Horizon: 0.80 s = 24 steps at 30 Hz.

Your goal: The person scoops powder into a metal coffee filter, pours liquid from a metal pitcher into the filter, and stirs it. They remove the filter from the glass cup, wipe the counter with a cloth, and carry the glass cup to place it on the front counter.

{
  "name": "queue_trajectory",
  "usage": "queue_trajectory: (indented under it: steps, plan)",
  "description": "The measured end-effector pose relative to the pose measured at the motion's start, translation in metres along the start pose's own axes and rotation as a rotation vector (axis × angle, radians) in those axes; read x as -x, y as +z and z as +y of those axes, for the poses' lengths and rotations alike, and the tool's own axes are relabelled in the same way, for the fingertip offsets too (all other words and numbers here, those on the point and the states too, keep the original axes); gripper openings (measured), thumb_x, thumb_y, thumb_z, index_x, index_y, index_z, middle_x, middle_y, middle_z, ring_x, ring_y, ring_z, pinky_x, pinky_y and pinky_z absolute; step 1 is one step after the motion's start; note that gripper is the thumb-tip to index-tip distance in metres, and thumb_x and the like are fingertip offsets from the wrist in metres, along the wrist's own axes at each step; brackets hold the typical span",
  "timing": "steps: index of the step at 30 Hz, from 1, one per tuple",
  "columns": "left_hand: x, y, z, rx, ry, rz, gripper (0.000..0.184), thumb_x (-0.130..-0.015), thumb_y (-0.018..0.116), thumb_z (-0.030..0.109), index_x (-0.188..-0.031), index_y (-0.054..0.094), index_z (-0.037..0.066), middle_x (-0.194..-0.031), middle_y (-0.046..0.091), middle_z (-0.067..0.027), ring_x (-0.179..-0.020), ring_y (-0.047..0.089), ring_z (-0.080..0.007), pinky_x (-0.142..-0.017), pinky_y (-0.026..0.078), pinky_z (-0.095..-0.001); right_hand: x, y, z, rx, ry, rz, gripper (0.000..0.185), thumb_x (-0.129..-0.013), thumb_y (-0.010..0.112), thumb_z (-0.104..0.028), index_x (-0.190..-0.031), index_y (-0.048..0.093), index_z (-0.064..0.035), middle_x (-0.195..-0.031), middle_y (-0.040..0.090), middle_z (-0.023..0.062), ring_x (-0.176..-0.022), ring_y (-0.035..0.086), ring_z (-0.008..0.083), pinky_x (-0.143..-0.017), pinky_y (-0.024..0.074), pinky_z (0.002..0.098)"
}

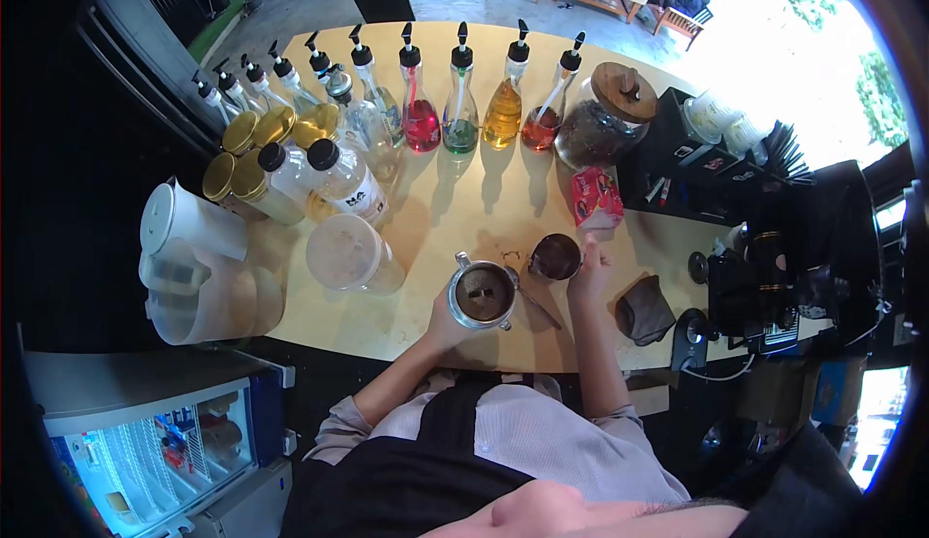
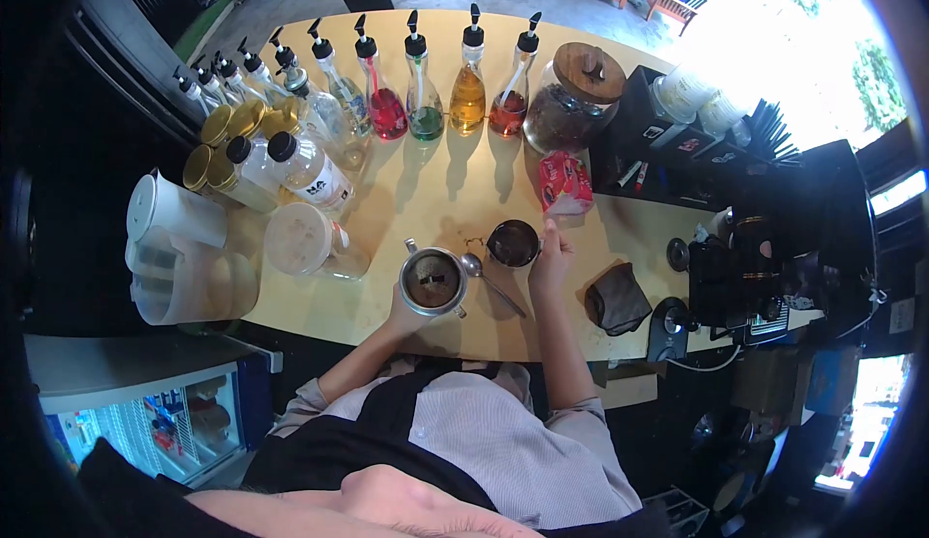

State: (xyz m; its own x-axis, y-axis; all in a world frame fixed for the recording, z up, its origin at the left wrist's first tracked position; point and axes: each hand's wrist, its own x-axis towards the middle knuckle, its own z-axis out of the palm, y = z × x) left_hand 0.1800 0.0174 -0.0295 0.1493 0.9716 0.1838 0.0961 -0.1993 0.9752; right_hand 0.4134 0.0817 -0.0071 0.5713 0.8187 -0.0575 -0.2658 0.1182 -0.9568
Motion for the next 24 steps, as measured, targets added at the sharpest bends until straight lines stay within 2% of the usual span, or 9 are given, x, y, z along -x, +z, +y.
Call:
queue_trajectory:
  steps: [1, 3, 5, 6, 10, 13, 15, 18, 24]
  plan:
    - [0.000, 0.001, -0.002, 0.054, -0.034, -0.009, 0.076, -0.063, 0.089, 0.022, -0.126, 0.052, 0.001, -0.116, 0.064, -0.0111, -0.103, 0.064, -0.0203, -0.090, 0.051, -0.0335, 0.000, -0.002, 0.007, -0.006, -0.006, 0.002, 0.044, -0.092, 0.061, -0.018, -0.052, 0.042, -0.0122, -0.054, 0.045, -0.0057, -0.047, 0.036, 0.0037, -0.047, 0.0271, 0.0229]
    - [0.000, 0.000, -0.003, 0.105, -0.063, -0.022, 0.075, -0.063, 0.089, 0.022, -0.126, 0.052, 0.001, -0.116, 0.064, -0.0113, -0.103, 0.064, -0.0206, -0.090, 0.051, -0.0338, 0.003, -0.003, 0.012, -0.039, 0.044, 0.040, 0.039, -0.091, 0.061, -0.019, -0.056, 0.046, -0.0116, -0.055, 0.048, -0.0029, -0.049, 0.044, 0.0056, -0.047, 0.0367, 0.0240]
    - [0.000, -0.001, 0.000, 0.040, -0.076, -0.028, 0.057, -0.069, 0.082, 0.011, -0.120, 0.057, 0.000, -0.115, 0.065, -0.0113, -0.105, 0.063, -0.0192, -0.093, 0.050, -0.0357, 0.009, -0.002, 0.008, -0.077, 0.068, 0.037, 0.036, -0.092, 0.059, -0.019, -0.059, 0.047, -0.0112, -0.057, 0.050, -0.0015, -0.050, 0.047, 0.0067, -0.049, 0.0416, 0.0254]
    - [0.000, -0.001, -0.001, 0.039, -0.072, -0.032, 0.057, -0.069, 0.082, 0.011, -0.120, 0.057, 0.000, -0.115, 0.065, -0.0113, -0.105, 0.063, -0.0192, -0.093, 0.050, -0.0357, 0.014, 0.003, 0.000, -0.110, 0.095, 0.032, 0.033, -0.092, 0.058, -0.019, -0.061, 0.049, -0.0108, -0.058, 0.052, -0.0001, -0.051, 0.050, 0.0078, -0.050, 0.0466, 0.0269]
    - [0.001, 0.000, -0.008, 0.061, -0.077, -0.029, 0.057, -0.069, 0.082, 0.010, -0.119, 0.058, 0.001, -0.114, 0.065, -0.0106, -0.104, 0.064, -0.0189, -0.094, 0.050, -0.0356, 0.040, 0.031, -0.049, -0.217, 0.210, 0.027, 0.030, -0.093, 0.056, -0.019, -0.064, 0.051, -0.0099, -0.061, 0.055, 0.0019, -0.053, 0.054, 0.0096, -0.053, 0.0516, 0.0292]
    - [0.004, 0.001, -0.024, 0.097, -0.076, -0.013, 0.060, -0.068, 0.083, 0.010, -0.121, 0.056, 0.002, -0.116, 0.064, -0.0106, -0.106, 0.063, -0.0194, -0.094, 0.050, -0.0356, 0.023, 0.016, -0.014, -0.192, 0.232, 0.095, 0.032, -0.092, 0.057, -0.019, -0.063, 0.049, -0.0103, -0.062, 0.056, 0.0021, -0.051, 0.052, 0.0084, -0.050, 0.0486, 0.0271]
    - [0.005, 0.003, -0.025, 0.118, -0.061, -0.015, 0.063, -0.067, 0.084, 0.010, -0.122, 0.055, 0.002, -0.118, 0.063, -0.0108, -0.107, 0.062, -0.0198, -0.095, 0.050, -0.0355, -0.002, -0.018, 0.040, -0.105, 0.178, -0.001, 0.034, -0.092, 0.059, -0.019, -0.061, 0.049, -0.0106, -0.060, 0.054, 0.0000, -0.049, 0.049, 0.0061, -0.048, 0.0451, 0.0247]
    - [0.003, 0.005, -0.018, 0.188, -0.048, 0.011, 0.072, -0.064, 0.085, 0.009, -0.126, 0.049, 0.003, -0.122, 0.059, -0.0108, -0.111, 0.060, -0.0207, -0.096, 0.049, -0.0360, -0.009, -0.026, 0.050, -0.098, 0.102, -0.017, 0.035, -0.092, 0.061, -0.018, -0.059, 0.049, -0.0116, -0.059, 0.051, -0.0029, -0.047, 0.044, 0.0035, -0.044, 0.0366, 0.0227]
    - [0.008, 0.007, -0.017, 0.022, -0.030, 0.019, 0.078, -0.062, 0.090, 0.014, -0.126, 0.046, 0.004, -0.122, 0.057, -0.0095, -0.110, 0.058, -0.0205, -0.096, 0.048, -0.0364, -0.005, -0.023, 0.045, -0.201, 0.107, -0.062, 0.035, -0.093, 0.061, -0.014, -0.061, 0.048, -0.0131, -0.058, 0.046, -0.0070, -0.050, 0.035, 0.0020, -0.046, 0.0255, 0.0211]
